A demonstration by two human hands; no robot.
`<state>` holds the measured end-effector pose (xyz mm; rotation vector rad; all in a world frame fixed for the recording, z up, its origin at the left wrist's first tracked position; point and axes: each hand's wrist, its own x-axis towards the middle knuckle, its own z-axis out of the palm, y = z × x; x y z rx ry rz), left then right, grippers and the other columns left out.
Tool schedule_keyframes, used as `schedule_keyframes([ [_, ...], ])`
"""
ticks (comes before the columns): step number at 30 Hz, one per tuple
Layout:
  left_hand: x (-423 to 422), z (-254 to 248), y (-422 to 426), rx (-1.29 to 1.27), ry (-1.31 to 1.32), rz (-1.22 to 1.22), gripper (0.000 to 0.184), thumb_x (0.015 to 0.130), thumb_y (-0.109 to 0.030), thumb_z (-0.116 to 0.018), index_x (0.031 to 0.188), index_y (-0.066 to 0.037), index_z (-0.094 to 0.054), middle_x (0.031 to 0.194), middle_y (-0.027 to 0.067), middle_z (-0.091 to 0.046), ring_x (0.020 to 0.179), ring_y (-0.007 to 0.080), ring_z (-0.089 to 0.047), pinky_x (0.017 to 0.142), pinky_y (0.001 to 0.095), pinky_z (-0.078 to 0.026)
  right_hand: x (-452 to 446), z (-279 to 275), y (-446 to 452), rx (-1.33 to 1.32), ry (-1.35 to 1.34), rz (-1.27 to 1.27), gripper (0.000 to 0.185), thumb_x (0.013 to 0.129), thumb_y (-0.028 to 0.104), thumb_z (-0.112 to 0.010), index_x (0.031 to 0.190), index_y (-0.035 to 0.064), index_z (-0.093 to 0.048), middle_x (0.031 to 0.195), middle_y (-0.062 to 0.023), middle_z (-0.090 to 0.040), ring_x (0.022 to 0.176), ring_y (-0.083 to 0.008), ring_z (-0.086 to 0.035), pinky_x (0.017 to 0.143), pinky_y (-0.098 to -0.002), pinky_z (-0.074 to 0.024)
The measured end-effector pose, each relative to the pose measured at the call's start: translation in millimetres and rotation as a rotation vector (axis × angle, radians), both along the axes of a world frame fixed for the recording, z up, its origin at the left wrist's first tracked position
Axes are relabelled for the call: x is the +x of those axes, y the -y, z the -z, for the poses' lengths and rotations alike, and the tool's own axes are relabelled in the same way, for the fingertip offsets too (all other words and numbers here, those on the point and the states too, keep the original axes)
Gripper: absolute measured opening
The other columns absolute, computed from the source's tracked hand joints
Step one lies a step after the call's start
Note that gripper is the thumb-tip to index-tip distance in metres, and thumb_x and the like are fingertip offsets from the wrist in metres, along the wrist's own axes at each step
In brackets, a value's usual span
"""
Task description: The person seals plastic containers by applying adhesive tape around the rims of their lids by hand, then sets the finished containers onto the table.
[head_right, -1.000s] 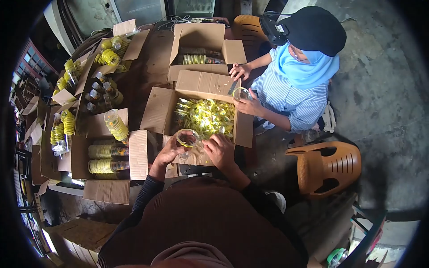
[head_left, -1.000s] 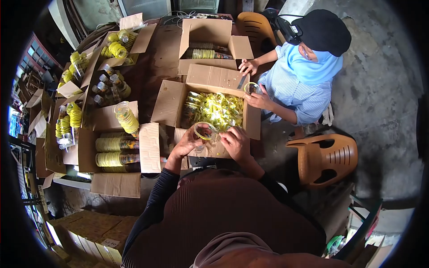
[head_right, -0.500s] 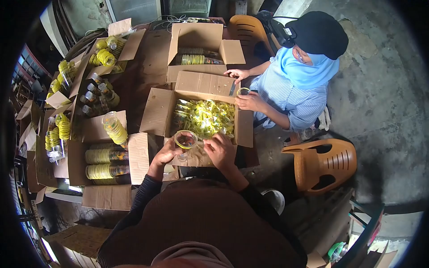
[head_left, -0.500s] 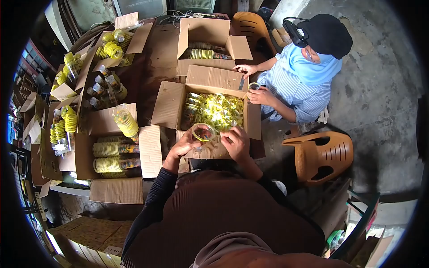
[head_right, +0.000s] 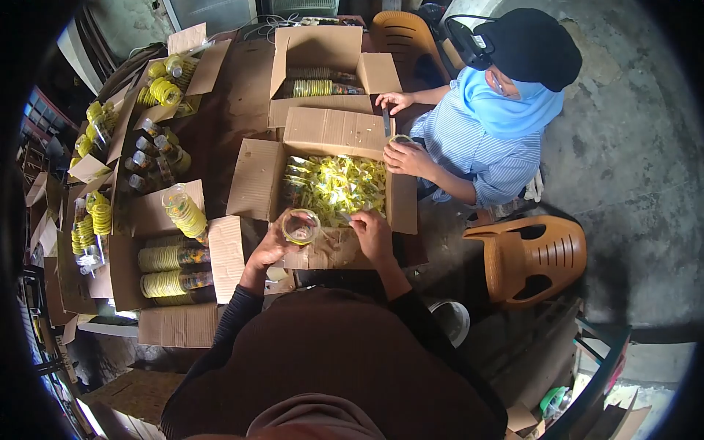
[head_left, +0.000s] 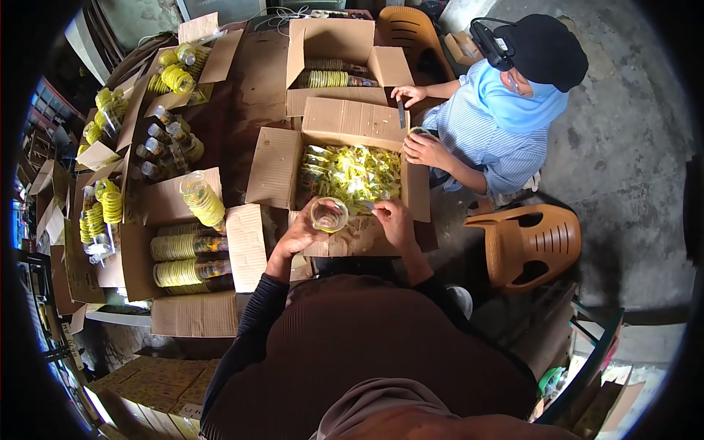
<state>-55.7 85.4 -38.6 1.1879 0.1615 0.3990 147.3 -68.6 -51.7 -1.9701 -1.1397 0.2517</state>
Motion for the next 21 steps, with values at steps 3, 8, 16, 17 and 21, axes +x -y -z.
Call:
schedule_keyframes([
  [3,1,6,-1,0.142,-0.066,-0.128,0.059,0.063,0.008,-0.078,0.113,-0.007,-0.051,0.116,0.0037,-0.057,0.111,0.0156,-0.055,0.098,0.0298,-0.043,26,29,14,0.011,-0.035,-0.001,0.016,0.075,0.006,-0.072,0.09,0.003,-0.065,0.079,-0.0135,-0.063,0.07,-0.0264,-0.064,0.062,-0.0353,-0.049],
  [8,5,21,1,0.252,-0.155,-0.216,0.058,0.065,0.007,-0.078,0.114,-0.006,-0.05,0.113,0.0048,-0.059,0.11,0.0152,-0.056,0.097,0.0309,-0.045,57,40,42,-0.047,-0.109,0.223,0.024,0.073,0.008,-0.077,0.092,0.002,-0.065,0.074,-0.0103,-0.067,0.069,-0.0186,-0.066,0.064,-0.031,-0.0499],
  [16,15,29,4,0.356,-0.261,-0.305,0.062,0.066,0.005,-0.079,0.12,-0.004,-0.05,0.114,0.007,-0.06,0.107,0.0161,-0.057,0.095,0.0312,-0.046,86,101,56,0.019,-0.45,0.413,0.032,0.073,0.014,-0.079,0.097,-0.002,-0.064,0.077,-0.0109,-0.069,0.071,-0.0174,-0.066,0.068,-0.0301,-0.0513],
  [17,17,44,6,0.363,-0.229,-0.339,0.063,0.066,0.004,-0.079,0.121,-0.004,-0.049,0.115,0.0079,-0.06,0.108,0.0167,-0.057,0.096,0.0317,-0.046,85,101,57,-0.011,-0.401,0.421,0.033,0.073,0.015,-0.079,0.097,-0.0016,-0.064,0.078,-0.0109,-0.069,0.072,-0.0174,-0.066,0.068,-0.0305,-0.0513],
  [21,25,33,13,0.425,-0.268,-0.336,0.074,0.066,0.003,-0.08,0.128,-0.002,-0.041,0.116,0.0111,-0.06,0.109,0.0207,-0.057,0.096,0.0336,-0.046,78,83,54,-0.093,-0.237,0.395,0.036,0.072,0.018,-0.08,0.097,-0.0008,-0.063,0.078,-0.01,-0.067,0.072,-0.0178,-0.065,0.067,-0.0316,-0.051],
])
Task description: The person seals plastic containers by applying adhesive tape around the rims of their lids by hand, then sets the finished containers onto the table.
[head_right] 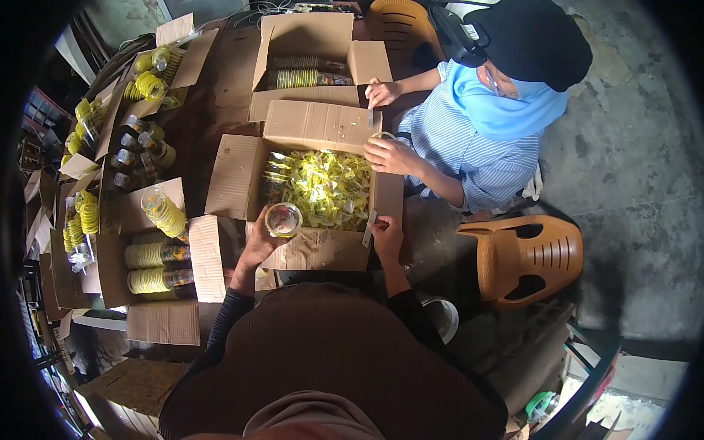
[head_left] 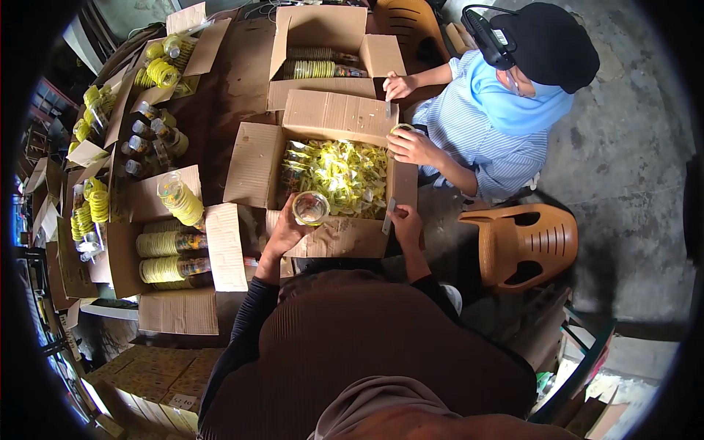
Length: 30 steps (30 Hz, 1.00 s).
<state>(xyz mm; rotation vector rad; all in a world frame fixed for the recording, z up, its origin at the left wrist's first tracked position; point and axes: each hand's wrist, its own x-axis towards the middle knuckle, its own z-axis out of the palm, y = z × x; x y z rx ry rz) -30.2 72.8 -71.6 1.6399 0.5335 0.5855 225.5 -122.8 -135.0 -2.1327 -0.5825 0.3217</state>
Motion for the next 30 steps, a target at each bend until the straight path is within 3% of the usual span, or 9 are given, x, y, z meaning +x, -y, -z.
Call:
schedule_keyframes([
  [6,11,18,6,0.125,0.006,0.023,0.093,0.066,0.002,-0.081,0.14,-0.004,-0.026,0.119,0.014,-0.058,0.11,0.025,-0.057,0.095,0.0355,-0.048,1,-4,2,-0.01,-0.024,-0.017,0.039,0.071,0.021,-0.081,0.098,0.0,-0.062,0.073,-0.009,-0.064,0.069,-0.0196,-0.064,0.066,-0.0328,-0.0501],
  [11,11,28,16,0.089,0.114,-0.003,0.086,0.065,0.002,-0.082,0.135,-0.005,-0.034,0.125,0.0137,-0.054,0.112,0.0249,-0.056,0.096,0.0363,-0.047,-1,-14,-5,0.066,0.143,-0.12,0.037,0.078,0.02,-0.076,0.105,0.0014,-0.059,0.086,-0.0096,-0.064,0.077,-0.0179,-0.063,0.068,-0.0323,-0.0495],
  [13,11,7,20,0.023,0.205,0.015,0.08,0.063,0.003,-0.083,0.131,-0.003,-0.04,0.124,0.0131,-0.055,0.113,0.023,-0.056,0.097,0.0359,-0.047,-7,-27,-13,0.096,0.229,-0.198,0.034,0.082,0.019,-0.073,0.108,0.002,-0.058,0.091,-0.0094,-0.064,0.08,-0.0169,-0.062,0.069,-0.0317,-0.0492],
  [15,10,-11,18,-0.067,0.123,0.045,0.076,0.063,0.001,-0.083,0.127,-0.001,-0.044,0.123,0.0123,-0.056,0.114,0.0215,-0.055,0.097,0.0348,-0.047,-21,-46,-26,0.181,-0.242,-0.456,0.026,0.089,0.015,-0.065,0.112,0.0032,-0.058,0.101,-0.009,-0.064,0.089,-0.0155,-0.061,0.073,-0.0292,-0.0496],
  [17,9,-15,16,-0.074,-0.028,0.133,0.068,0.063,-0.003,-0.084,0.121,0.0,-0.05,0.12,0.0109,-0.058,0.113,0.0208,-0.056,0.096,0.0338,-0.047,-37,-64,-40,0.252,-0.358,-0.619,0.023,0.095,0.012,-0.057,0.115,0.0013,-0.057,0.107,-0.0093,-0.063,0.099,-0.0147,-0.06,0.085,-0.028,-0.0501],
  [20,2,-21,16,-0.057,0.011,0.15,0.062,0.065,-0.003,-0.081,0.12,0.0,-0.052,0.117,0.0105,-0.058,0.11,0.0212,-0.057,0.094,0.0332,-0.046,-61,-84,-58,0.371,-0.527,-0.647,0.022,0.097,0.01,-0.052,0.115,-0.0022,-0.056,0.112,-0.0092,-0.062,0.103,-0.0145,-0.059,0.089,-0.027,-0.0476],
  [25,-12,-23,12,-0.127,0.058,0.205,0.063,0.064,0.004,-0.077,0.122,-0.002,-0.051,0.116,0.0089,-0.059,0.11,0.0195,-0.057,0.095,0.0336,-0.045,-71,-98,-73,0.212,-0.727,-0.749,0.024,0.097,0.01,-0.053,0.116,-0.0031,-0.056,0.104,-0.0067,-0.063,0.095,-0.0102,-0.059,0.086,-0.0244,-0.0481],
  [26,-15,-25,12,-0.126,0.056,0.2,0.063,0.064,0.004,-0.077,0.122,-0.002,-0.051,0.116,0.0089,-0.059,0.11,0.0195,-0.057,0.095,0.0336,-0.045,-74,-98,-74,0.207,-0.721,-0.741,0.022,0.096,0.011,-0.056,0.112,-0.0024,-0.058,0.095,-0.0023,-0.062,0.087,-0.0071,-0.057,0.081,-0.0219,-0.0466],
  [30,-26,-35,8,-0.091,0.005,0.225,0.065,0.064,0.006,-0.075,0.123,-0.002,-0.051,0.118,0.0083,-0.059,0.111,0.0187,-0.056,0.097,0.0335,-0.044,-84,-94,-75,0.242,-0.926,-0.793,0.017,0.096,0.016,-0.056,0.103,0.0008,-0.059,0.083,0.0015,-0.055,0.072,-0.0058,-0.047,0.068,-0.0218,-0.0411],
])
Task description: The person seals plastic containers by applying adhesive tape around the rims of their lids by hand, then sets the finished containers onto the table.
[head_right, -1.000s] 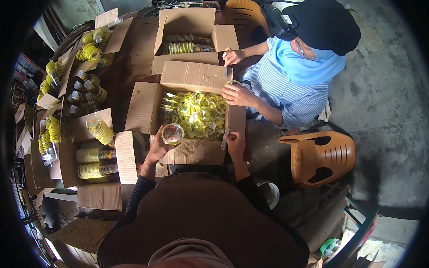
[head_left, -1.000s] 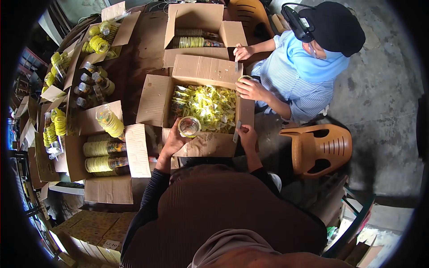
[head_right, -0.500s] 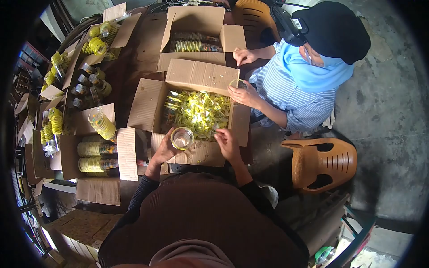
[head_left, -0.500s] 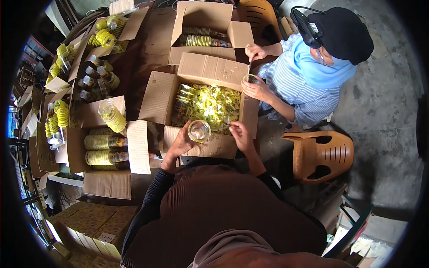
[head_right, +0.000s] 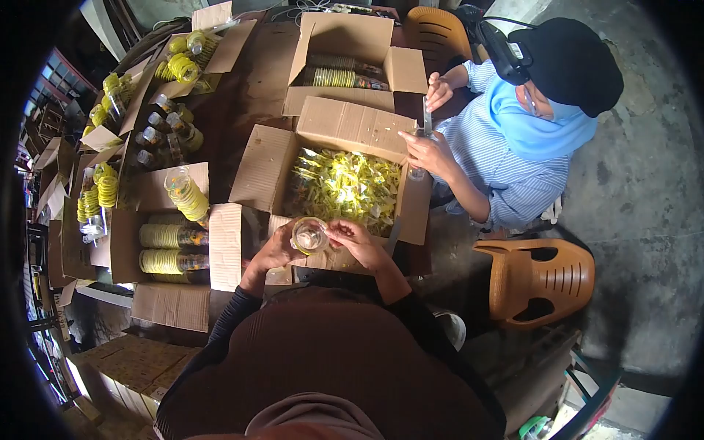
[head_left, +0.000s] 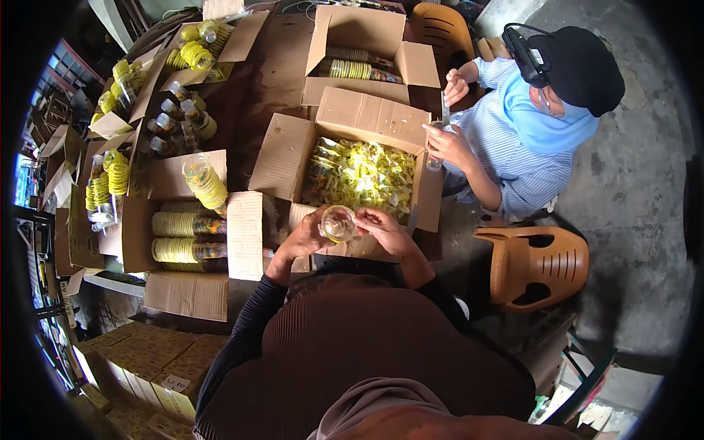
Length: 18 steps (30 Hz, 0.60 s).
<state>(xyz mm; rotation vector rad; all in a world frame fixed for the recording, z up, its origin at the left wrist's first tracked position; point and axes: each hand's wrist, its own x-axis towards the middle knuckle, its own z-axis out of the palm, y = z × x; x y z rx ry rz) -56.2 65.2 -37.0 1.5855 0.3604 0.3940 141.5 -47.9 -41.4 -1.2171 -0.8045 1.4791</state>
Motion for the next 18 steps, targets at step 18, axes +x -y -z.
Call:
schedule_keyframes([
  [18,-1,0,-8,-0.518,0.175,0.09,0.067,0.061,-0.016,-0.082,0.12,-0.003,-0.051,0.118,0.0067,-0.054,0.112,0.0178,-0.053,0.097,0.0324,-0.043,47,12,-16,0.101,0.233,0.191,0.013,0.089,0.013,-0.066,0.088,0.0031,-0.059,0.071,0.0041,-0.052,0.066,-0.005,-0.047,0.06,-0.0212,-0.0395],
])
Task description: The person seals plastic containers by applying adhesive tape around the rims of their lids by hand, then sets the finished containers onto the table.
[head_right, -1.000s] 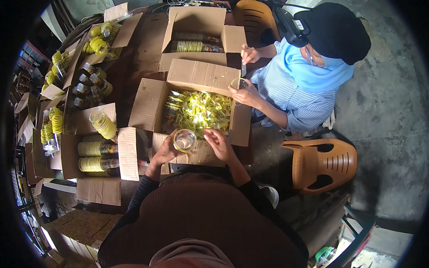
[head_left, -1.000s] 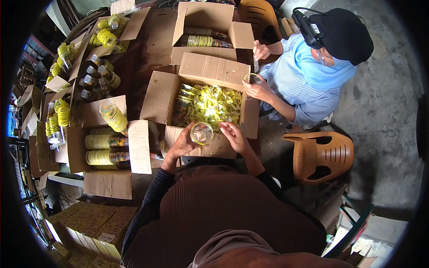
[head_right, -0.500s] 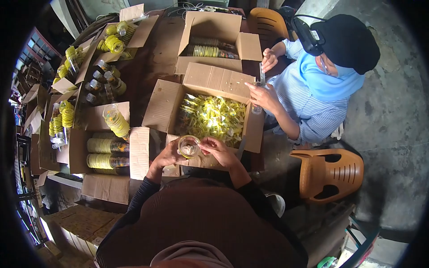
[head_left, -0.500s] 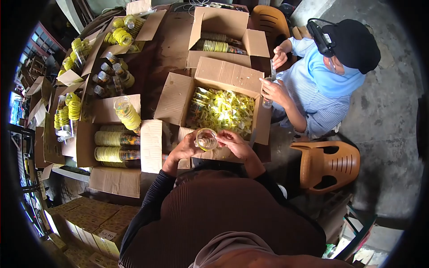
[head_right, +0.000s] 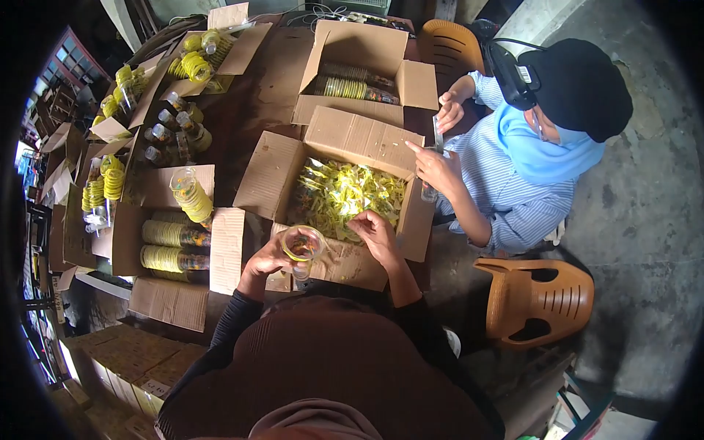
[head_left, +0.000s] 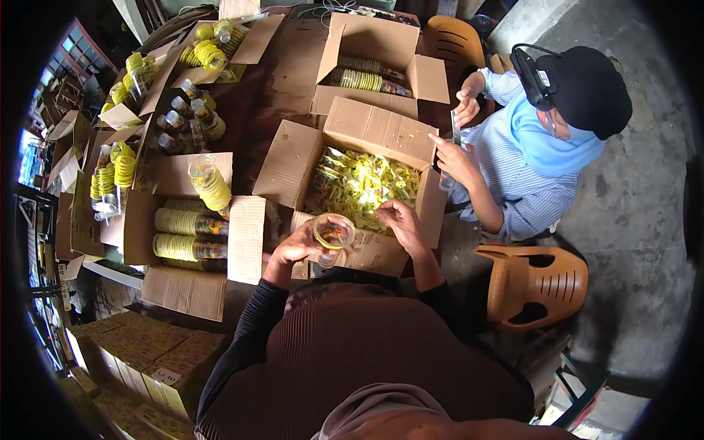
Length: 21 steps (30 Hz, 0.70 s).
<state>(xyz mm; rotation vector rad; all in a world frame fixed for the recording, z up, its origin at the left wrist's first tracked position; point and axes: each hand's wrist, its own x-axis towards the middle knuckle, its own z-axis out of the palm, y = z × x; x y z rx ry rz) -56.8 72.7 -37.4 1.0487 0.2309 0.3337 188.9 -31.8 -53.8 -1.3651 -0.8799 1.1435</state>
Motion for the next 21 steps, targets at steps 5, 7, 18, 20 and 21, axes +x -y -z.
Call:
schedule_keyframes([
  [5,16,-1,7,-0.044,-0.061,-0.205,0.071,0.062,0.005,-0.083,0.118,-0.008,-0.042,0.112,0.0066,-0.055,0.105,0.0176,-0.056,0.092,0.0327,-0.048,2,-20,-8,-0.033,0.479,0.106,0.02,0.082,0.011,-0.073,0.079,0.0023,-0.056,0.066,0.0015,-0.05,0.063,-0.0055,-0.047,0.057,-0.0217,-0.0383],
  [7,26,8,10,0.007,-0.03,-0.261,0.073,0.065,0.001,-0.084,0.122,-0.005,-0.039,0.111,0.0077,-0.055,0.102,0.0177,-0.057,0.093,0.0314,-0.047,8,-16,-9,-0.134,0.515,0.027,0.014,0.082,0.007,-0.072,0.085,0.0014,-0.06,0.072,-0.0028,-0.054,0.068,-0.0074,-0.052,0.06,-0.0227,-0.0429],
  [18,60,5,24,0.543,-0.237,-0.601,0.081,0.072,-0.005,-0.078,0.134,-0.003,-0.027,0.116,0.0163,-0.053,0.111,0.0278,-0.053,0.097,0.0374,-0.042,-1,-35,-10,0.005,0.242,-0.114,0.015,0.091,0.009,-0.063,0.102,-0.0007,-0.062,0.091,-0.0074,-0.066,0.081,-0.0088,-0.059,0.071,-0.0236,-0.0492],
  [20,62,13,23,0.737,-0.309,-0.671,0.083,0.069,-0.002,-0.077,0.135,-0.002,-0.026,0.117,0.0183,-0.052,0.112,0.0326,-0.053,0.099,0.0386,-0.041,-1,-37,-7,-0.017,0.15,-0.136,0.015,0.091,0.01,-0.063,0.101,-0.0015,-0.062,0.091,-0.0064,-0.066,0.081,-0.0079,-0.059,0.071,-0.0233,-0.0491],
  [21,63,13,22,0.739,-0.304,-0.672,0.083,0.069,-0.002,-0.077,0.135,-0.002,-0.026,0.117,0.0183,-0.052,0.112,0.0326,-0.053,0.099,0.0386,-0.041,-1,-42,-8,-0.032,0.06,-0.16,0.015,0.091,0.01,-0.063,0.1,-0.0023,-0.062,0.091,-0.0055,-0.066,0.08,-0.007,-0.058,0.071,-0.0231,-0.0491],
])
